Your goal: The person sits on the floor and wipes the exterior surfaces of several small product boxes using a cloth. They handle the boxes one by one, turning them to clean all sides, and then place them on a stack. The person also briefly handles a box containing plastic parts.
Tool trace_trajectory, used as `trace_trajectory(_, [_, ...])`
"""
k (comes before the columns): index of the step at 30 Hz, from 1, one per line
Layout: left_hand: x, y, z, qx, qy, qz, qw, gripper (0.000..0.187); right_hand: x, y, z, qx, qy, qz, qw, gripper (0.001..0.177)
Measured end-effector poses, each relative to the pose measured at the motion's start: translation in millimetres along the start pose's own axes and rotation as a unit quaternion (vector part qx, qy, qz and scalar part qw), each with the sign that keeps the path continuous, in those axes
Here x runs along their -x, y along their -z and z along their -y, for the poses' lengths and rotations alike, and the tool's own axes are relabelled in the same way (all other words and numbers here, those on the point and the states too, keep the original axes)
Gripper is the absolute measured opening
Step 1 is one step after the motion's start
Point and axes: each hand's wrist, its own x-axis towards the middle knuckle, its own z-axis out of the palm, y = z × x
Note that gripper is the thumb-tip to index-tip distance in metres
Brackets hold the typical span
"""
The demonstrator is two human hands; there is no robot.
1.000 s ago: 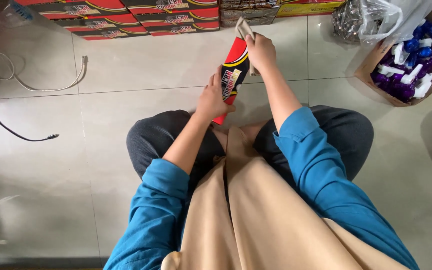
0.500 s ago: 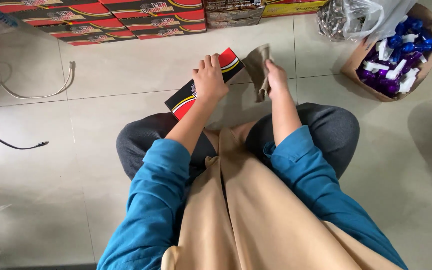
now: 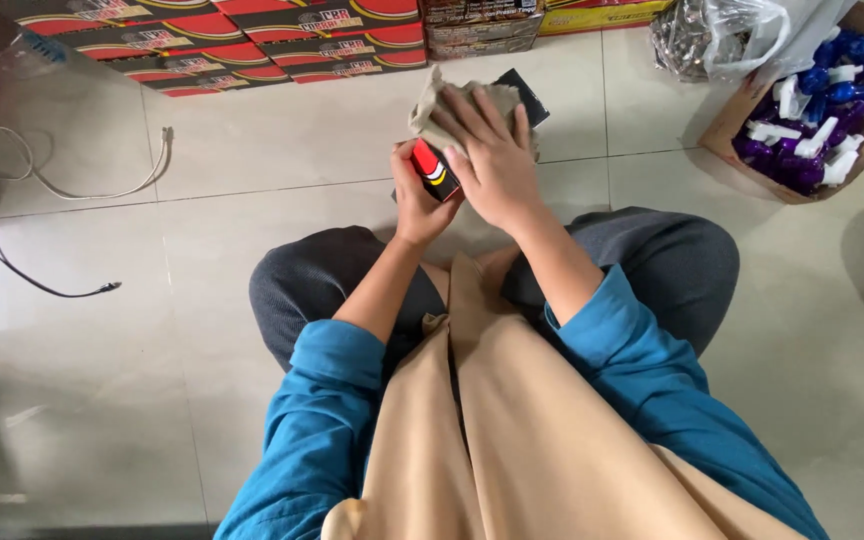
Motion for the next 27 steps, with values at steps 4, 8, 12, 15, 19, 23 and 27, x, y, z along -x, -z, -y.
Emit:
trace_trajectory(4, [-3,3,-9,-0.005,0.05,0.03,0.998,0.069,-13,-2,-58,0.029,-0.125,0.01,0.992,0.049])
trace_trajectory(8, [-5,7,-5,-0.018,0.026,0.035,0.999,0.068,-13,-3,-50,0.006,-0.152,-0.013,0.988,0.051])
trace_trajectory(12, [9,13,26,-0.008,-0.039,0.044,0.998,0.066,16,-16,29,0.067,-0.007,-0.008,0.998,0.055])
trace_trajectory(15, [18,19,31,-0.01,0.021,0.035,0.999,0.072,20,-44,39,0.011,0.027,-0.052,0.998,0.05])
trace_trajectory(19, [13,26,26,-0.01,0.103,0.022,0.994,0.082,-4,-25,-6,0.043,-0.083,-0.036,0.995,0.049])
trace_trajectory(23, [6,32,1,0.008,0.181,0.03,0.983,0.09,-16,-67,-117,-0.073,-0.215,-0.068,0.971,0.044])
trace_trajectory(27, [8,38,0,0.042,0.114,-0.018,0.992,0.123,-14,-75,-123,-0.348,-0.324,-0.053,0.878,0.062])
